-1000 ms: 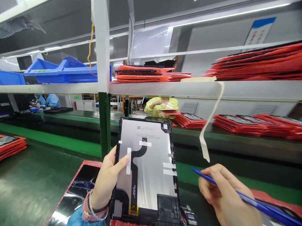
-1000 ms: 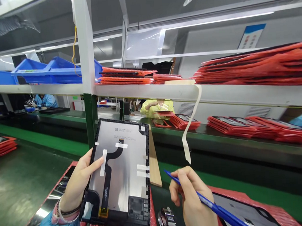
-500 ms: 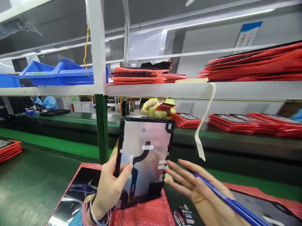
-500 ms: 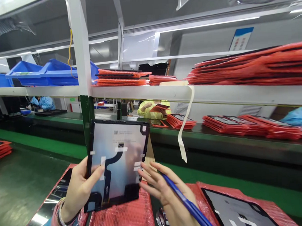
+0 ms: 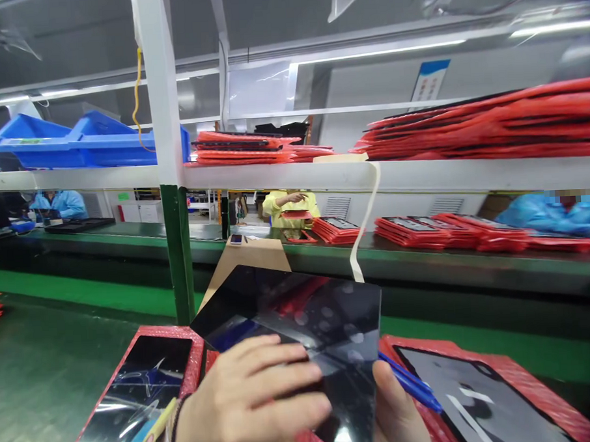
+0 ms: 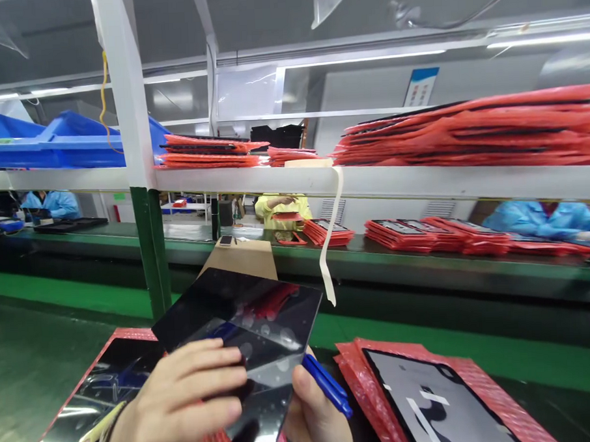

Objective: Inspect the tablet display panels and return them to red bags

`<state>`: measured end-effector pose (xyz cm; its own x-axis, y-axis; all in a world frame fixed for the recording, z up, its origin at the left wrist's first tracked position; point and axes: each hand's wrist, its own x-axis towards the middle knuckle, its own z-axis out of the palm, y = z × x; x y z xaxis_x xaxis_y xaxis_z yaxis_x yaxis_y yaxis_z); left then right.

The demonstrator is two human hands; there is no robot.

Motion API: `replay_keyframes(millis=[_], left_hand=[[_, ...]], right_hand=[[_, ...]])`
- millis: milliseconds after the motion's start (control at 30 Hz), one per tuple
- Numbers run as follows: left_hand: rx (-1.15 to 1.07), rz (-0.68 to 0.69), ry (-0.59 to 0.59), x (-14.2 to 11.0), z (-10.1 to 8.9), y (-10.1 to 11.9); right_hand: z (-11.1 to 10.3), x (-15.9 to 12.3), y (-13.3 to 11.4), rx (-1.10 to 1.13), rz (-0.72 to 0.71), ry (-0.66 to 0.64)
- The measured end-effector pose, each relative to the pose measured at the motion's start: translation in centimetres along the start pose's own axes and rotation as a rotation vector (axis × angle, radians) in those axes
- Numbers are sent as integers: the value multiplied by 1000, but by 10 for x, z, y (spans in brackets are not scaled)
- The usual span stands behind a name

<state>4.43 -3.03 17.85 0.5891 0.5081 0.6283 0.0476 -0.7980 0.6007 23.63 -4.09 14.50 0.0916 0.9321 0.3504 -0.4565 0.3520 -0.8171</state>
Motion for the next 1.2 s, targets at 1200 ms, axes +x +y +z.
replay_keyframes(millis=[1200], left_hand=[[-984, -339, 1359, 7, 0, -1]], right_hand=[[34, -29, 8, 26, 63, -2]])
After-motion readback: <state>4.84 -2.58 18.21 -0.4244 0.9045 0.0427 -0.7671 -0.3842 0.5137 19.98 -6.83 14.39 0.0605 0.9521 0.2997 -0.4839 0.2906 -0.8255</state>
